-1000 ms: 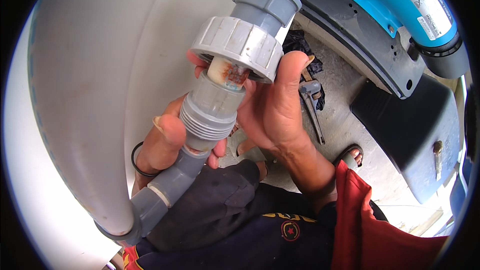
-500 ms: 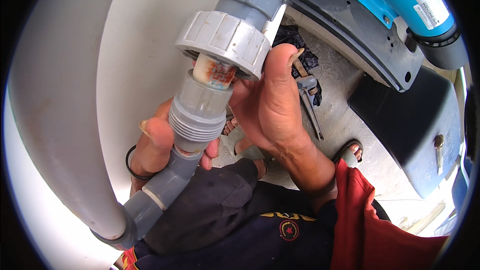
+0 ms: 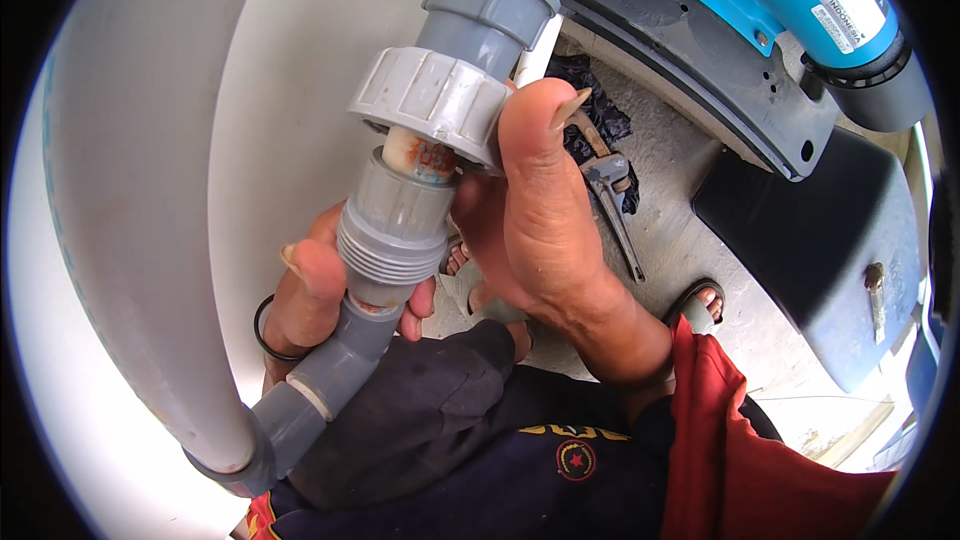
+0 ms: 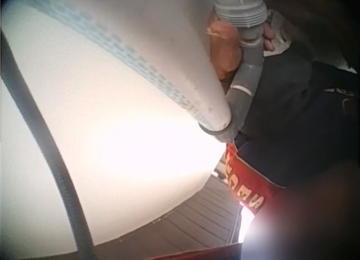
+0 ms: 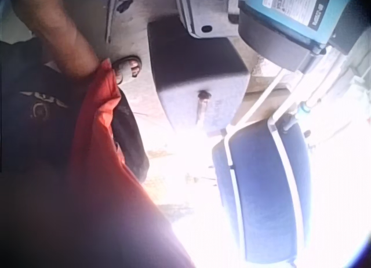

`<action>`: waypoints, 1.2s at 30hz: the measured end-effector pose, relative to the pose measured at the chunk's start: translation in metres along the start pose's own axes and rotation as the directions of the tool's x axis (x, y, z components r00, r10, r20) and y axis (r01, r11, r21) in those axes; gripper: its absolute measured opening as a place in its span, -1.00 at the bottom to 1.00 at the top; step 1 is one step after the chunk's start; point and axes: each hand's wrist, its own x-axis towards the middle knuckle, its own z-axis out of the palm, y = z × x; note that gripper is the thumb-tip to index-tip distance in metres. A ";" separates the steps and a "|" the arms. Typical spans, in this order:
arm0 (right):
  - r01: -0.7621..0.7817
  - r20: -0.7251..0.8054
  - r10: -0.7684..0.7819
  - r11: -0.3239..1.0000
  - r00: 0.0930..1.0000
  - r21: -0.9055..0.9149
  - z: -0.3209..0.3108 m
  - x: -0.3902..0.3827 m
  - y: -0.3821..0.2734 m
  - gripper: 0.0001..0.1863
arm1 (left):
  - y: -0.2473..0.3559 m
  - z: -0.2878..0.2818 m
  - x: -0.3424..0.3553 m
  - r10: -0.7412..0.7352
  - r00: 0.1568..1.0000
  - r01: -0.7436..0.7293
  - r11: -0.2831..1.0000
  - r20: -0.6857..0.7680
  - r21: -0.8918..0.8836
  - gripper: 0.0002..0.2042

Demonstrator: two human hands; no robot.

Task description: The person disassembles a plumbing union fitting, removes a rubber gasket, and reassembles the connection by hand. They repeatedly tighten and loosen the fitting to check the seal.

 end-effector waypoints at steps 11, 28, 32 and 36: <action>0.068 0.254 -0.086 0.994 0.963 0.081 -0.025 0.005 -0.012 -0.42 | -0.004 -0.001 -0.002 0.020 1.000 -0.020 1.000 0.000 0.003 0.12; 0.093 0.132 -0.104 0.992 0.986 0.087 -0.011 0.006 -0.005 -0.11 | -0.006 -0.003 -0.003 0.041 0.999 -0.040 0.999 0.011 -0.028 0.08; 0.135 0.201 -0.140 0.990 0.970 0.038 -0.020 0.009 -0.007 -0.17 | -0.006 -0.004 -0.003 0.023 1.000 -0.023 0.999 0.010 -0.034 0.08; 0.097 0.163 -0.082 0.992 0.983 -0.084 -0.027 0.009 -0.005 -0.19 | -0.006 -0.004 -0.003 0.001 1.000 -0.001 1.000 0.008 -0.031 0.09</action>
